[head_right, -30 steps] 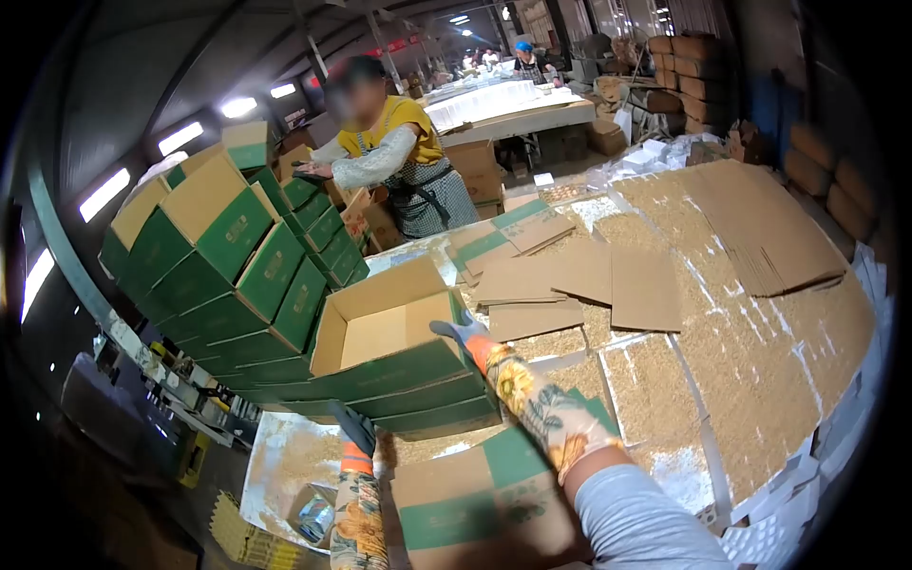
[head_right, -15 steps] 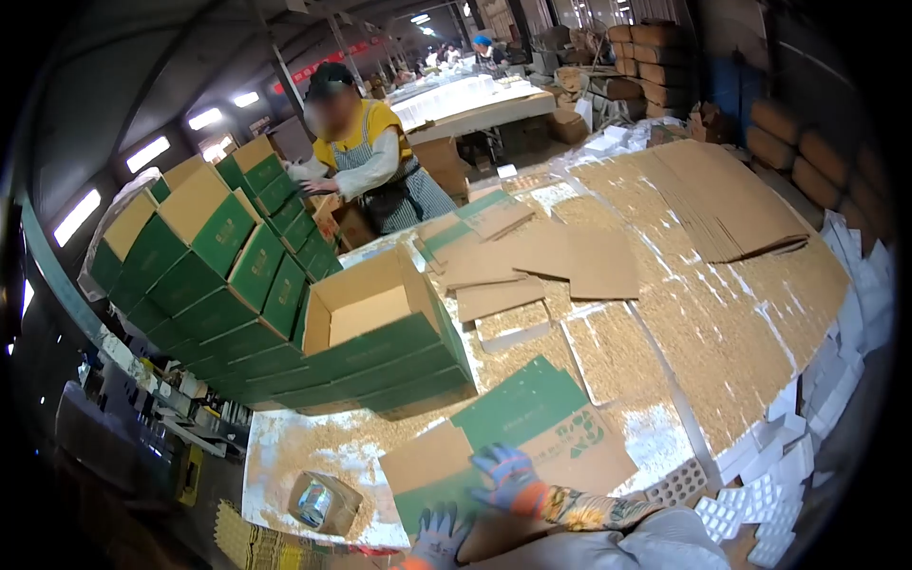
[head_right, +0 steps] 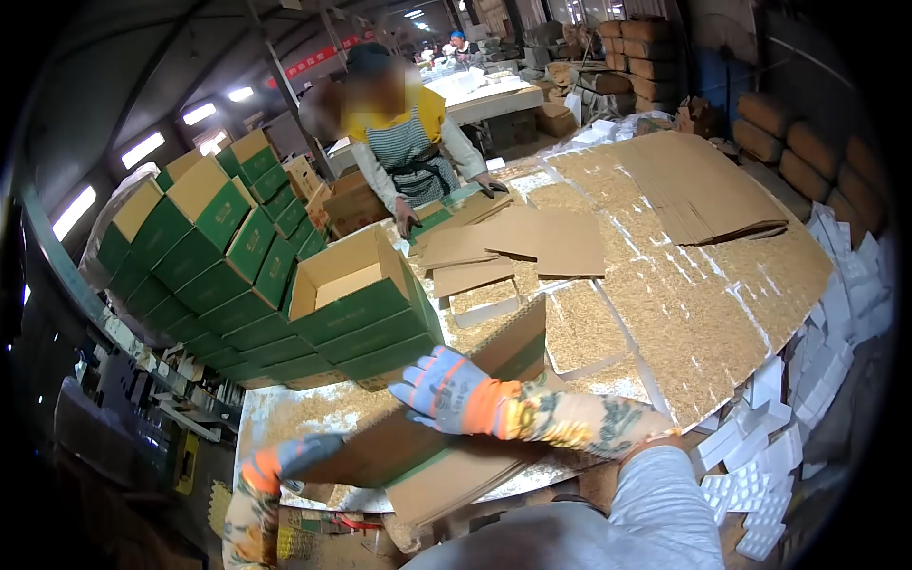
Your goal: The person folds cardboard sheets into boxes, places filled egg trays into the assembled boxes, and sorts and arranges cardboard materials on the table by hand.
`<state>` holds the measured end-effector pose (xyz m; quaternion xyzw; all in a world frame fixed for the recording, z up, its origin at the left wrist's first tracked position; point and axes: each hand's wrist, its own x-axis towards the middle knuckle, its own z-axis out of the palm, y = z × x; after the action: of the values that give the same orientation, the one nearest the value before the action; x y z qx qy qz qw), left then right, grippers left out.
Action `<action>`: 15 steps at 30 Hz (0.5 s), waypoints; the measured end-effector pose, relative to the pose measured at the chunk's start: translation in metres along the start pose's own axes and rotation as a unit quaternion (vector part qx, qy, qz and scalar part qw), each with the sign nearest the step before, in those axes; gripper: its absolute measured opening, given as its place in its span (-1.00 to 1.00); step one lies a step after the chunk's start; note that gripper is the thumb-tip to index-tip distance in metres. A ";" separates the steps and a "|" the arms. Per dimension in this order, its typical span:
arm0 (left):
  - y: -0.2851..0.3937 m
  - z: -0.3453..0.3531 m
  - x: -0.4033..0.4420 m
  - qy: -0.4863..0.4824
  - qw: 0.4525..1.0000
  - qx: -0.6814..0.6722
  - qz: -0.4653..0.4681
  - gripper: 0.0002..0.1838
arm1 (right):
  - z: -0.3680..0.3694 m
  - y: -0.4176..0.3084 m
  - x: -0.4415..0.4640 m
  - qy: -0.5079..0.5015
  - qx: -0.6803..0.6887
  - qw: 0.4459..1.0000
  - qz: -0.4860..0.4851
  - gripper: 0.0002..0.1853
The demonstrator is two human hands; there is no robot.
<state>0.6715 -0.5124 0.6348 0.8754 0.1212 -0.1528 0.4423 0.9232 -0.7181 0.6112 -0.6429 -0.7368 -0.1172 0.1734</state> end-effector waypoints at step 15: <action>-0.027 0.017 0.013 0.461 0.884 -0.006 0.077 -0.43 | -0.036 0.028 -0.073 0.052 0.430 0.887 -0.164 -0.54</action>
<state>0.6712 -0.5098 0.6003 0.8510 0.2444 0.3032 0.3523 0.9628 -0.7947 0.6124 -0.3687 -0.7999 0.1511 0.4488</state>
